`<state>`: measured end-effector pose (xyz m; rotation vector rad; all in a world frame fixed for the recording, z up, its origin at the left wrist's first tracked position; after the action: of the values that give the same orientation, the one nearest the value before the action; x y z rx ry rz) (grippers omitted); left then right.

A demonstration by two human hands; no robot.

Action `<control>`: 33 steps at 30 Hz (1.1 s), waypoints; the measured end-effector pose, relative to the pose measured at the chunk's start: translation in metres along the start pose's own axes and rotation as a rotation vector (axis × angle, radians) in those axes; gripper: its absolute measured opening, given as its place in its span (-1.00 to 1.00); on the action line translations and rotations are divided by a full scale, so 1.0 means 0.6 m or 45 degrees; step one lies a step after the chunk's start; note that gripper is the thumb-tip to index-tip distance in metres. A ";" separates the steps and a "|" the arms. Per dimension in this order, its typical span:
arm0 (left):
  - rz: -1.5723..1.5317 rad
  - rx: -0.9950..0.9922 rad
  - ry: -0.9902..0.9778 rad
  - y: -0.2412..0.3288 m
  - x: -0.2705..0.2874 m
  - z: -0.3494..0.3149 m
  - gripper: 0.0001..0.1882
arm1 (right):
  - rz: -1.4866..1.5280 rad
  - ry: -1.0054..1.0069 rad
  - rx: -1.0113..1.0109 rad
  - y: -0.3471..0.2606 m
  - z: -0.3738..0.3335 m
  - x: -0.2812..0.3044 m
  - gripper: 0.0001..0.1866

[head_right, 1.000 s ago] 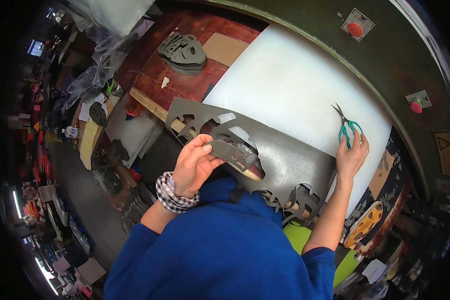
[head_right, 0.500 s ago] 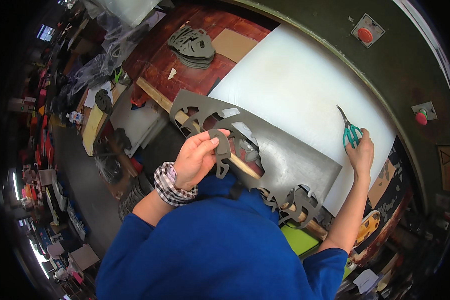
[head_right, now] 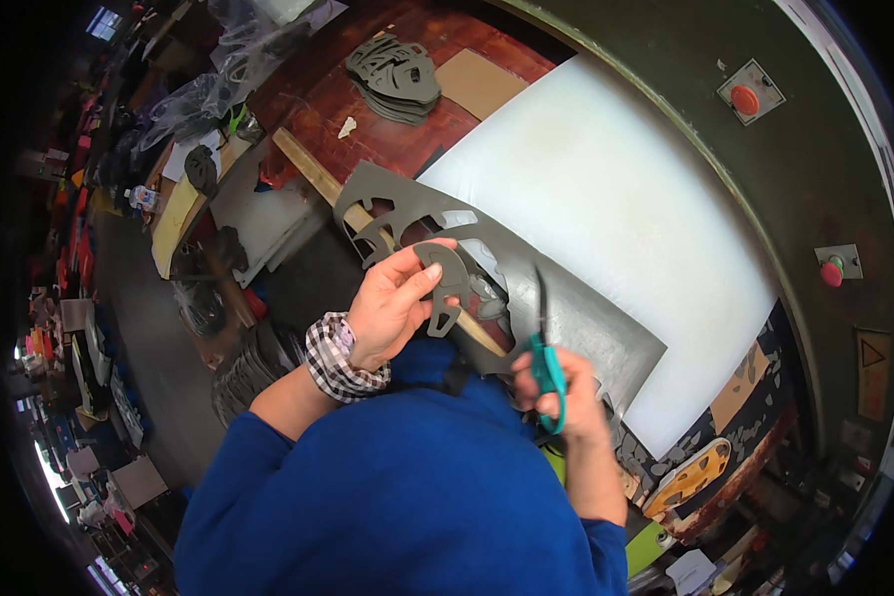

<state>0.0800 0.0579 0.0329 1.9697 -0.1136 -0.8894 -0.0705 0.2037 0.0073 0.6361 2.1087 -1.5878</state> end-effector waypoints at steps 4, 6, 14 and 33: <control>0.016 0.017 0.114 -0.007 0.007 0.003 -0.73 | 0.171 -0.112 -0.137 0.059 0.003 -0.078 -0.10; 0.049 0.005 0.087 -0.008 0.005 0.004 -0.77 | 0.054 -0.211 -0.125 0.055 0.002 -0.087 -0.17; -0.034 -0.053 0.149 -0.014 0.009 -0.008 -0.85 | -0.053 -0.196 -0.100 0.046 0.003 -0.091 -0.25; 0.218 -0.244 0.225 -0.004 0.028 -0.026 -0.83 | -0.100 -0.165 -0.109 0.056 0.017 -0.099 -0.27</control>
<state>0.1012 0.0632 0.0264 1.8197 -0.0899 -0.5909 -0.0020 0.1956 0.0136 0.4151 2.1154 -1.5270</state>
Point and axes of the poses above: each hand's wrist, its own z-axis towards the middle knuckle, its own x-axis out of the back of the hand, y = z × x, the point moved 7 cm from there along z, towards the middle knuckle, and after that the axes turned 4 degrees about z, right-handed, at the moved point
